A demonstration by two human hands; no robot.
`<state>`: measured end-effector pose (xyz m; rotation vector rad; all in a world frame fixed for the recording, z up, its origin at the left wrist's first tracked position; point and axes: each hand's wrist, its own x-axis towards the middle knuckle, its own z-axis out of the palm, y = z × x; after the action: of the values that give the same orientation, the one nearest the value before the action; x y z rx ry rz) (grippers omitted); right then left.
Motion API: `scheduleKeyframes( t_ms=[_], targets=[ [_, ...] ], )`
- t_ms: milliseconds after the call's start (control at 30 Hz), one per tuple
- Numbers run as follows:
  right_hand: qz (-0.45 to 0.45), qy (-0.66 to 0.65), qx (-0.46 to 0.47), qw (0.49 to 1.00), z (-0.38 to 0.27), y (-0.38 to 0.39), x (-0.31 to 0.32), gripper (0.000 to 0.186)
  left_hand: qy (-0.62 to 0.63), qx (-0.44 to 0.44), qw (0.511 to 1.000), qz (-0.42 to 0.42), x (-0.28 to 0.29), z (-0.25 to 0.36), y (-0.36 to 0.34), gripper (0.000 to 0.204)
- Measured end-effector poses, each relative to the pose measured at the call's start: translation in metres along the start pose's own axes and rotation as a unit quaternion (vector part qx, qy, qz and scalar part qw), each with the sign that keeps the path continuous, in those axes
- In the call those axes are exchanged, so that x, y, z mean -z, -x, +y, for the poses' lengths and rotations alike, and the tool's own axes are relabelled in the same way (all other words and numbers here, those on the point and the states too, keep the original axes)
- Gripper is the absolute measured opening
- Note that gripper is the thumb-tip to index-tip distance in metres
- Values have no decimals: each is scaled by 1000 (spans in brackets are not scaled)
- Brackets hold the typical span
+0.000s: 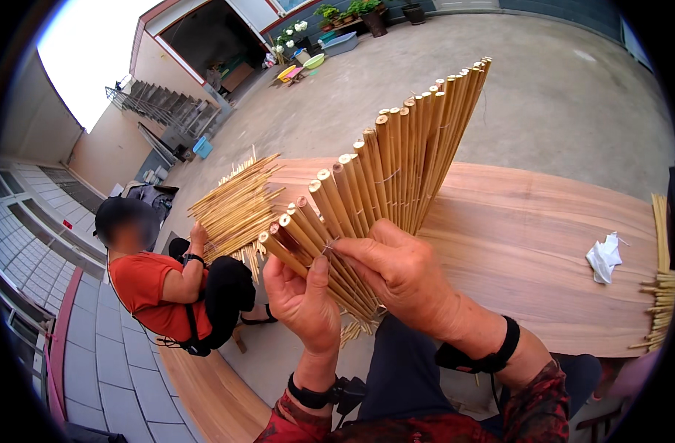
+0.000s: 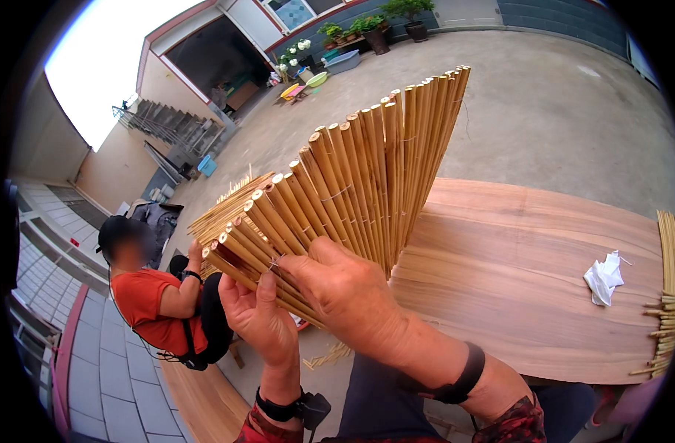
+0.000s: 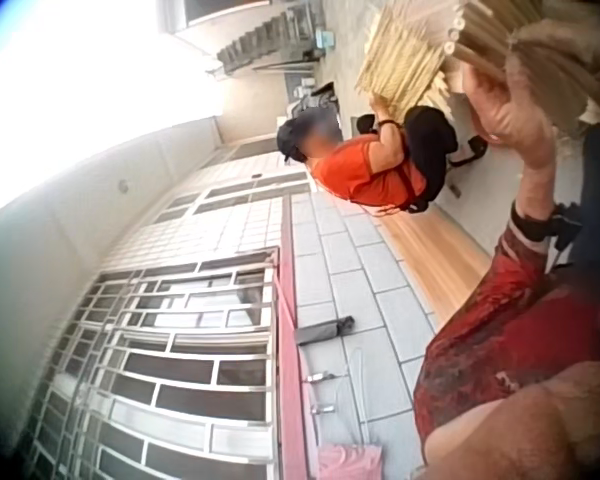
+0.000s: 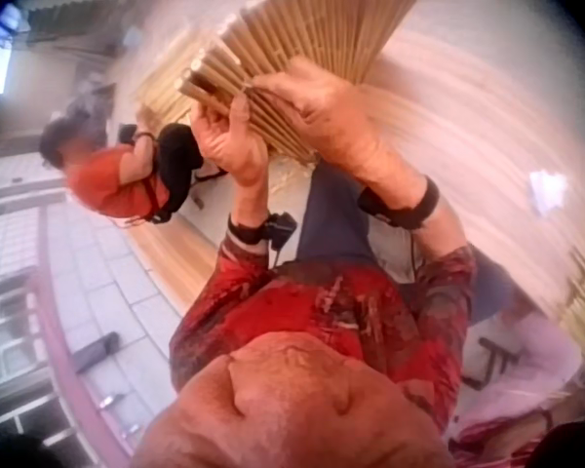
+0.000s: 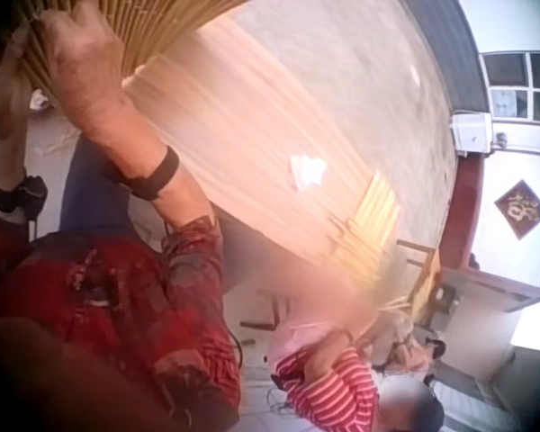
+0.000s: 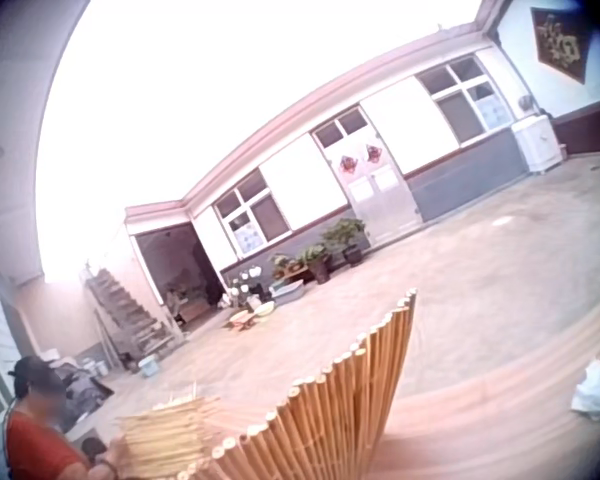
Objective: The person weaves thin bamboo strips together using a string and needle to create a flat mat. They repeatedly pass the string through the aligned strips, pull it tight, and adjust the bamboo pieces to maintain alignment.
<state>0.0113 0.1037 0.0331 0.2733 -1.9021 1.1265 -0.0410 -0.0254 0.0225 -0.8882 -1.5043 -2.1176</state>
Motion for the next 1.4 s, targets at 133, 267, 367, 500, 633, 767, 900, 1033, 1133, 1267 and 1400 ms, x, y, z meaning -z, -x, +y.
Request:
scheduleKeyframes(
  t_ms=[133, 267, 367, 500, 633, 767, 900, 1033, 1133, 1267, 1400],
  targets=[
    [20, -36, -10, 999, -3, -3, -3, 20, 8, 2, 1000, -2, 1, 1, -2, 48],
    [5, -40, -23, 999, -4, -2, -1, 20, 5, 1, 1000, 1, 1, 0, -1, 48],
    [-3, -41, -26, 999, -7, -5, -1, 21, 15, 7, 1000, 1, 2, 3, -3, 47],
    [-7, -53, -30, 998, -9, -6, -4, 20, 10, 4, 1000, 6, 3, 4, -4, 46],
    [-13, -61, -39, 997, -11, -7, -2, 20, 8, 5, 1000, 8, 2, 5, -4, 46],
    [-16, -75, -43, 996, -14, -7, -3, 19, 6, 4, 1000, 9, 2, 9, -3, 45],
    [-24, -76, -62, 995, -14, -5, 1, 19, 6, 13, 1000, 1, 1, 5, 0, 45],
    [-26, -94, -67, 993, -13, -4, 3, 19, 9, 15, 1000, -1, 0, 5, 1, 46],
    [-29, -90, -64, 993, -13, -4, 5, 19, 11, 12, 1000, -4, -2, 6, 2, 46],
    [-27, -81, -77, 993, -19, -2, 10, 19, -5, -7, 1000, -17, 0, 5, 8, 46],
    [-27, -56, -107, 992, -31, 5, 18, 16, -7, -26, 1000, 0, -8, 3, 19, 39]
  ],
)
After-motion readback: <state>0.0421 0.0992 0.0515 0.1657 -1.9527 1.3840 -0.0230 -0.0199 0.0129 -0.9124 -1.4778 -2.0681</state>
